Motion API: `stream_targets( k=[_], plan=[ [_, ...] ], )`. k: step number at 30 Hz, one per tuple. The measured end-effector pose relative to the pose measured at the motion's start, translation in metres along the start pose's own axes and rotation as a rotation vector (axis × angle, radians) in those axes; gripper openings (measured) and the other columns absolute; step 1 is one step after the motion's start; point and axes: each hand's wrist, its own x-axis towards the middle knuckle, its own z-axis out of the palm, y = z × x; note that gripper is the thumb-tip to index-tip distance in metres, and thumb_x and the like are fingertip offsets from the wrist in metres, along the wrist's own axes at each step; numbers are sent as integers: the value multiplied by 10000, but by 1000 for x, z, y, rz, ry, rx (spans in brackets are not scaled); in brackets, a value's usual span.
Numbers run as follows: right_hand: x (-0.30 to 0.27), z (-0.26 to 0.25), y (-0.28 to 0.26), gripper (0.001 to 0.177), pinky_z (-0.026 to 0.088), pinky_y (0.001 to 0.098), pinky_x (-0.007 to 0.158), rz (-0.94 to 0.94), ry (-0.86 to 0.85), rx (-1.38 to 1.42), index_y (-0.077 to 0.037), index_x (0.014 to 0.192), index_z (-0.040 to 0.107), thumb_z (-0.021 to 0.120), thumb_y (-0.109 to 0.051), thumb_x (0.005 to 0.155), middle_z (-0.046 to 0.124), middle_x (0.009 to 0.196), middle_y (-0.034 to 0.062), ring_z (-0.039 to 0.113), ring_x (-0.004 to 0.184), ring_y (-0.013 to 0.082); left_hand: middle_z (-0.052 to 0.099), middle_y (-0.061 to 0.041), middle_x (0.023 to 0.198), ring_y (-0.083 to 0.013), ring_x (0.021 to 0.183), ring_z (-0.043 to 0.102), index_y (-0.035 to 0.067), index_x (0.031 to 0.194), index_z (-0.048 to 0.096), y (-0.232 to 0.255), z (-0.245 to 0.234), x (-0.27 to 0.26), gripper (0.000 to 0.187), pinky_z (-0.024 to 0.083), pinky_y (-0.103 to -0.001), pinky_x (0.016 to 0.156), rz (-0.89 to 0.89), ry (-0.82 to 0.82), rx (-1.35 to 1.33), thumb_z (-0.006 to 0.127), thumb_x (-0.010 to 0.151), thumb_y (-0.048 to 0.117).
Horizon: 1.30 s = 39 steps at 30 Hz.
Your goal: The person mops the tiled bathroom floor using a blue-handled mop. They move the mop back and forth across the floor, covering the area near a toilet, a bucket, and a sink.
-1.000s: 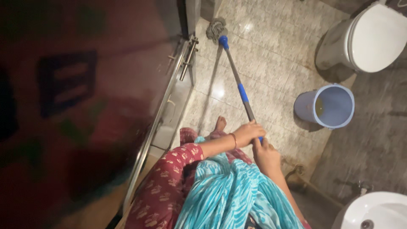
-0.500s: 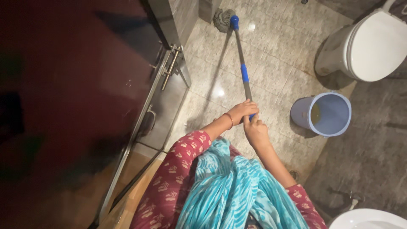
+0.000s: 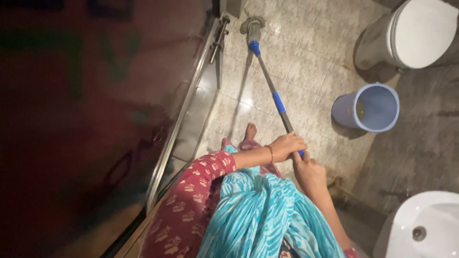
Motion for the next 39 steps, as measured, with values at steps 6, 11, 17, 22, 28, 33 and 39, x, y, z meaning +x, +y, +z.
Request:
stream_targets(
  k=[6,11,17,22,28,33,39],
  plan=[
    [-70,-84,-34,239,553,491,510,156,-98,152,-231,1131,610,613,-273,896,741,1017,105,720,637,348,698,-48,951,-288,956,691,151,978,685,81,-22,-18,335,547,-435,851,26,-59,-142,801,684,264],
    [-83,-98,-53,243,565,490,598,252,-288,102,-228,1161,593,603,-352,952,749,815,109,733,698,334,720,-67,964,-311,951,705,144,1013,705,107,-40,-35,335,559,-439,818,-7,-108,-141,794,696,203],
    [-65,-71,-49,230,561,508,541,282,-109,198,-192,1094,589,604,-350,927,736,885,131,721,657,374,720,-47,993,-282,985,700,154,1002,697,81,-37,-30,317,565,-409,862,-7,-46,-229,769,694,167],
    [-16,-25,-34,250,561,520,532,231,-97,206,-165,1123,592,603,-279,900,720,859,147,720,649,380,710,-41,954,-252,968,681,154,946,687,29,-27,-20,241,512,-393,934,-57,-20,-152,732,709,146],
    [73,25,-12,159,568,479,525,96,64,171,-129,1075,599,582,-168,922,695,850,168,715,640,359,684,-35,933,-240,968,660,155,915,661,-67,-25,10,140,463,-399,970,-77,-34,-36,692,779,151],
    [120,39,5,164,569,460,510,14,98,101,-104,1077,594,578,-122,915,687,855,182,716,644,351,669,-32,949,-232,1005,652,156,938,645,-117,-23,33,104,461,-407,994,-42,-34,61,659,836,167],
    [95,28,14,177,563,486,519,39,42,133,-145,1109,604,572,-145,935,698,861,186,718,648,369,690,-17,964,-227,1018,662,158,926,645,-103,3,32,155,447,-419,1005,-20,25,-76,694,779,158]
  ],
)
